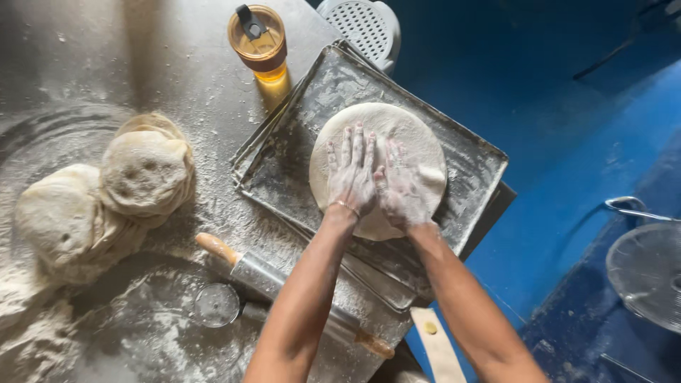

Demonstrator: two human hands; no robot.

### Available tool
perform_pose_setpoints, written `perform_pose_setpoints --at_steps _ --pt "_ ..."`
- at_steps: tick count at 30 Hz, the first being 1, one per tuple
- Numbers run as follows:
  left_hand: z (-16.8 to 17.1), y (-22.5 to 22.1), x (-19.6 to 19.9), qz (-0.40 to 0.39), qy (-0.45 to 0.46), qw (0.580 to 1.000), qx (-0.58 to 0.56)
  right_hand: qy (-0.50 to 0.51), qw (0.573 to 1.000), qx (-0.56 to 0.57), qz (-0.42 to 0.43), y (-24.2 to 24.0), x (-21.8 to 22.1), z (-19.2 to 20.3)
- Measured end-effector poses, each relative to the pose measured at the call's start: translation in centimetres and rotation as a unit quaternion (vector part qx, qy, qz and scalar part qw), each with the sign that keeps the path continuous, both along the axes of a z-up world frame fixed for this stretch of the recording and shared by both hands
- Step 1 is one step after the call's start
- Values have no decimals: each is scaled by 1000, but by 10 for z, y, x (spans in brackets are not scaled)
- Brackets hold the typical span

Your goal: The person rolls out portions of dough using a rolling pin on a floured metal surface, uses a plate and a roller cutter to cut the dough into uniform circles, and transfers the circles onto metal trays.

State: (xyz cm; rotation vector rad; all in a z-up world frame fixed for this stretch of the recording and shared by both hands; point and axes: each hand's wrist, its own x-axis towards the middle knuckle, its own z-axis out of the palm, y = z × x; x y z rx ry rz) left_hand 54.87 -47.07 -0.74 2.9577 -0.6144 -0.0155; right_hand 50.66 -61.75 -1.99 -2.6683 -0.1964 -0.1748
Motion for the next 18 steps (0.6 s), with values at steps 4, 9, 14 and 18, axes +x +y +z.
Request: perform_pose_setpoints --at_steps 4,9,14,18 --pt "-24 -37 11 11 105 985 -139 98 981 -169 -24 -41 18 -22" --pt "-16 -45 -44 -163 -32 974 -152 36 992 -77 -90 -47 32 -7" --pt "20 50 -129 -217 70 938 -262 -35 997 -64 -18 -14 26 18" --pt "53 212 -228 30 -48 946 -320 -106 994 -24 6 45 9 36"
